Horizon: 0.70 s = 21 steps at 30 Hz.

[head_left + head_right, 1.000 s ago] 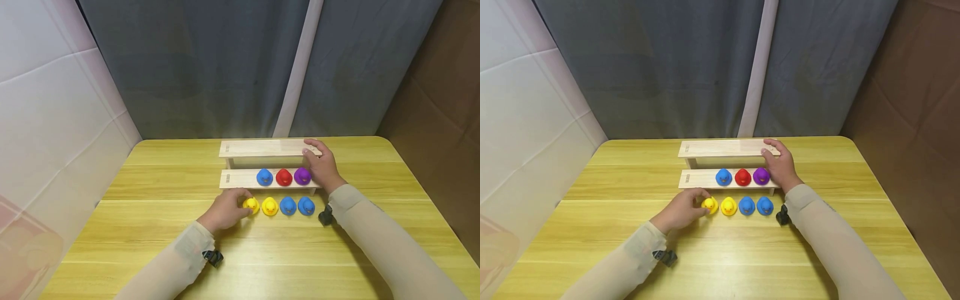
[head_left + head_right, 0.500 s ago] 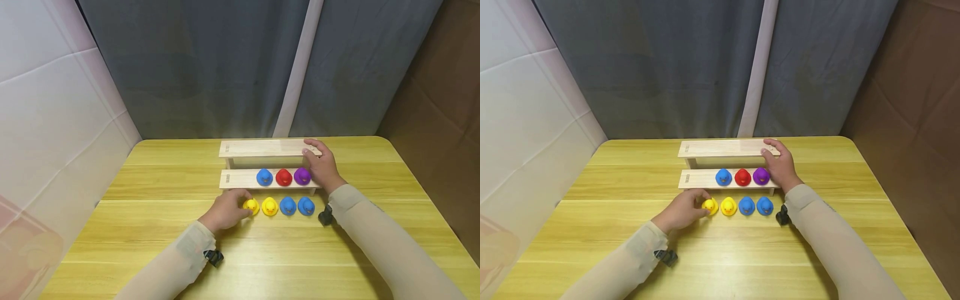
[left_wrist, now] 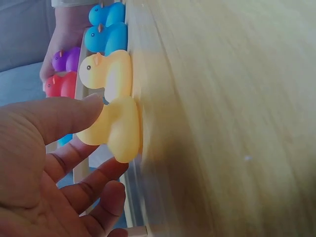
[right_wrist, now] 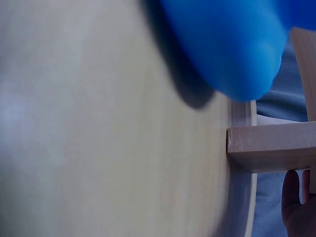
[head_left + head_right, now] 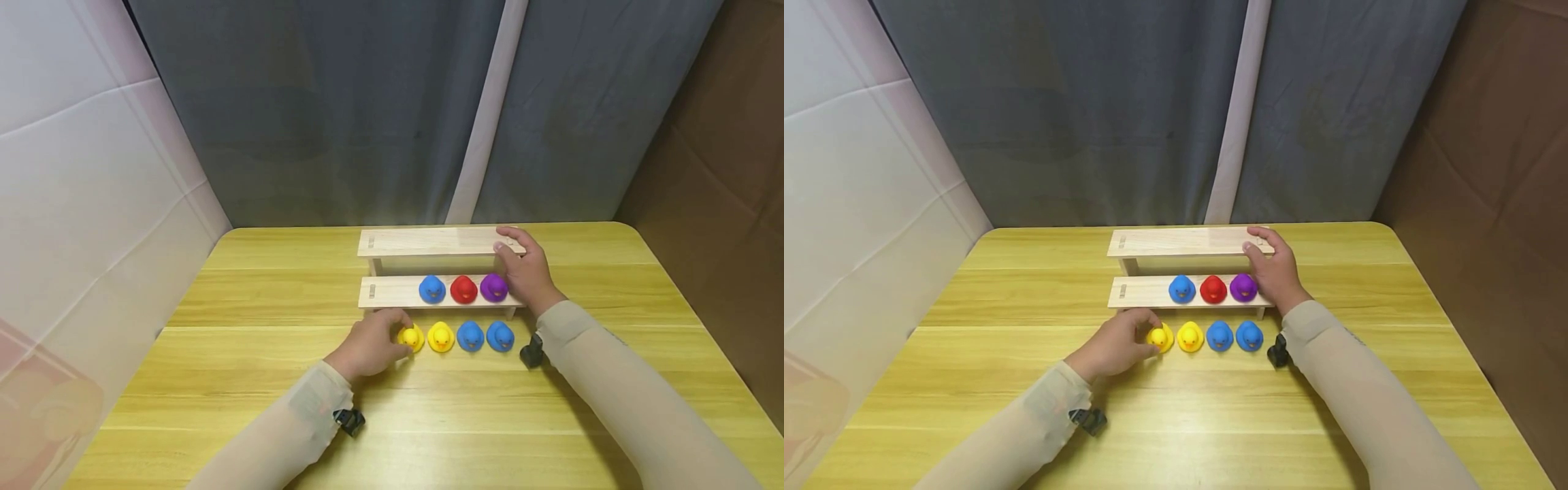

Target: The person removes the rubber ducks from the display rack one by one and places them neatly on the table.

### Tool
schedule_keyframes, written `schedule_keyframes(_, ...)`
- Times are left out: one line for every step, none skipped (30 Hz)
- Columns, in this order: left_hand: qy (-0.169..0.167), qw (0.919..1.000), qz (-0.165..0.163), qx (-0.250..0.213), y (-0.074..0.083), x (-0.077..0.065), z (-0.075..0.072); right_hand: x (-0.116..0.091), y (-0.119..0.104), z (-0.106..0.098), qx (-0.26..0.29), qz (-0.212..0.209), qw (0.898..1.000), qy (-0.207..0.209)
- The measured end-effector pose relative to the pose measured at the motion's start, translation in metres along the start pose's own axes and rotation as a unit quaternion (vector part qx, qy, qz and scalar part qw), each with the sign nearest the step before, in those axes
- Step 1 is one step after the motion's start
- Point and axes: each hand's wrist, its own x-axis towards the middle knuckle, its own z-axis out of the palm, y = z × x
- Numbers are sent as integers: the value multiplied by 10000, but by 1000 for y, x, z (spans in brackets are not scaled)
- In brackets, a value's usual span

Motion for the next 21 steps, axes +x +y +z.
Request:
schedule_keyframes(-10, 10000, 5, 5, 0, 0, 0, 0, 0, 0, 13, -8, 10000, -2)
schedule_keyframes(-22, 10000, 8, 4, 1, -1, -1, 0, 0, 0, 2, -43, 10000, 11)
schedule_keyframes(-25, 10000, 27, 11, 1, -1, -1, 0, 1, 0, 1, -50, 10000, 29)
schedule_keyframes(-25, 10000, 41, 2, 2, -1, -2, 0, 1, 0, 22, -54, 10000, 44)
schedule_keyframes(-25, 10000, 58, -8, 2, -1, -2, 0, 2, 0, 42, -57, 10000, 55)
schedule_keyframes(-26, 10000, 73, -30, 3, -1, -3, 0, 2, 0, 59, -71, 9999, 55)
schedule_keyframes(-31, 10000, 71, -53, 4, -1, -4, 0, 2, 0, 84, -64, 9999, 58)
schedule_keyframes(-26, 9999, 80, -66, 4, -1, -5, 0, 2, 0, 105, -62, 9999, 56)
schedule_keyframes(-17, 9999, 94, -71, 6, -1, -6, -1, 2, 1, 144, -48, 9999, 55)
schedule_keyframes(-18, 9999, 104, -109, 7, -2, -7, -1, 2, 1, 167, -38, 9998, 45)
schedule_keyframes(-22, 9998, 116, -154, 8, -2, -9, -1, 1, 1, 178, -29, 9998, 33)
schedule_keyframes(-18, 9997, 129, -188, 10, -2, -10, -1, 1, 1, 184, -11, 9998, 22)
schedule_keyframes(-3, 9997, 150, -216, 12, -2, -12, -1, 0, 1, 194, 10, 9998, 15)
schedule_keyframes(18, 9995, 171, -264, 14, -2, -14, -1, -1, 1, 198, 26, 9998, 0)
schedule_keyframes(38, 9993, 199, -318, 17, -1, -15, -2, -3, 1, 208, 54, 9998, -10)
schedule_keyframes(66, 9990, 230, -365, 19, -1, -16, -2, -5, 1, 207, 72, 9998, -23)
schedule_keyframes(106, 9989, 236, -395, 21, -1, -18, -3, -7, 0, 223, 96, 9997, -34)
schedule_keyframes(165, 9988, 241, -389, 23, 0, -19, -5, -12, 0, 236, 111, 9996, -55)
schedule_keyframes(227, 9986, 245, -407, 25, 1, -20, -7, -17, 0, 251, 120, 9996, -70)
schedule_keyframes(284, 9984, 235, -428, 27, 2, -21, -10, -22, 0, 261, 148, 9995, -84)
schedule_keyframes(344, 9981, 248, -441, 29, 3, -22, -12, -27, 0, 282, 173, 9994, -89)
